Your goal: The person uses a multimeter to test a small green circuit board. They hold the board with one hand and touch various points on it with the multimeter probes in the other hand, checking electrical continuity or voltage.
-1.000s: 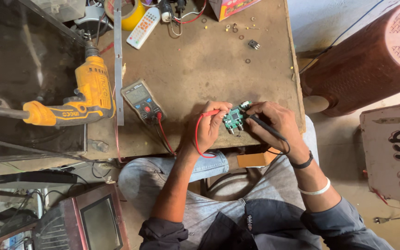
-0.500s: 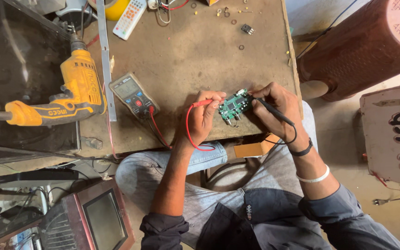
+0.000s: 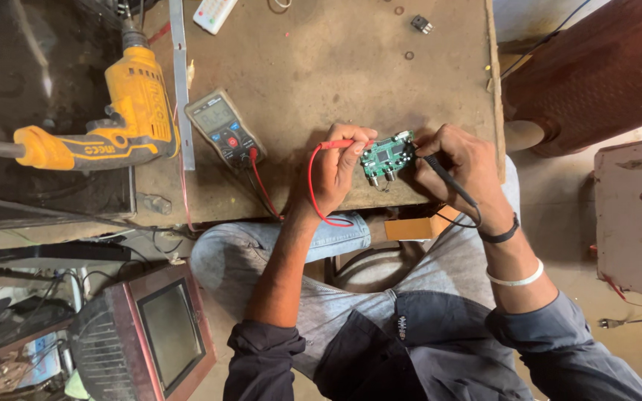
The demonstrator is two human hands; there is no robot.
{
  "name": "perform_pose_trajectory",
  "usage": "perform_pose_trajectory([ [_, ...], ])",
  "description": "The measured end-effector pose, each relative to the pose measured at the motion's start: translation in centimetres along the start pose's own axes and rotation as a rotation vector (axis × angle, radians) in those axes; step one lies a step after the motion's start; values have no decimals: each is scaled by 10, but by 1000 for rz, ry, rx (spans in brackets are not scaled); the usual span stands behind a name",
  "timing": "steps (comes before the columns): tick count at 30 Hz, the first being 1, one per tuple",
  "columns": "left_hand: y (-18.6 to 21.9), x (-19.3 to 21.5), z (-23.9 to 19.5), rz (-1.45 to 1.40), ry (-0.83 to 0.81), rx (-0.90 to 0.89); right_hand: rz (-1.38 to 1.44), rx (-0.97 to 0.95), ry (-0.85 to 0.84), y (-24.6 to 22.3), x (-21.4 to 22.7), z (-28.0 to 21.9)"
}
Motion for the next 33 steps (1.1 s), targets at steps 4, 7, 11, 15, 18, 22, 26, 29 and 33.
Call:
perform_pose_trajectory([
  [4,0,0,1,25,4,-19,16,-9,29,4,2,-4],
  [7,1,0,-1,-6,1,-10,96,-93,56,10,5,-15],
  [11,2,0,0,-28,-5,-11,135,-213,76,13,6,-38],
  [15,2,0,0,-56,-25,-26,82,-80,47,12,5,-50],
  [18,3,1,2,-40,-8,-31,133,-104,68,22,6,-51],
  [22,6,2,0,-24,-9,-33,132,-112,39,28,4,-54],
  [26,8,1,0,-25,-9,-60,151,-87,9,30,3,-55],
  [29,7,0,1,-45,-12,-55,176,-116,1,32,3,-56],
  [33,6,0,1,-54,-22,-54,184,-173,8,33,2,-55],
])
Point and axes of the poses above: each hand's wrist, its own z-axis towards the middle knuckle, its own x-axis out of the back of the hand, y = z × x, the point moved 6 cm from there along z, towards the middle knuckle, and after that the axes turned 4 degrees about z, right-handed, at the moved point
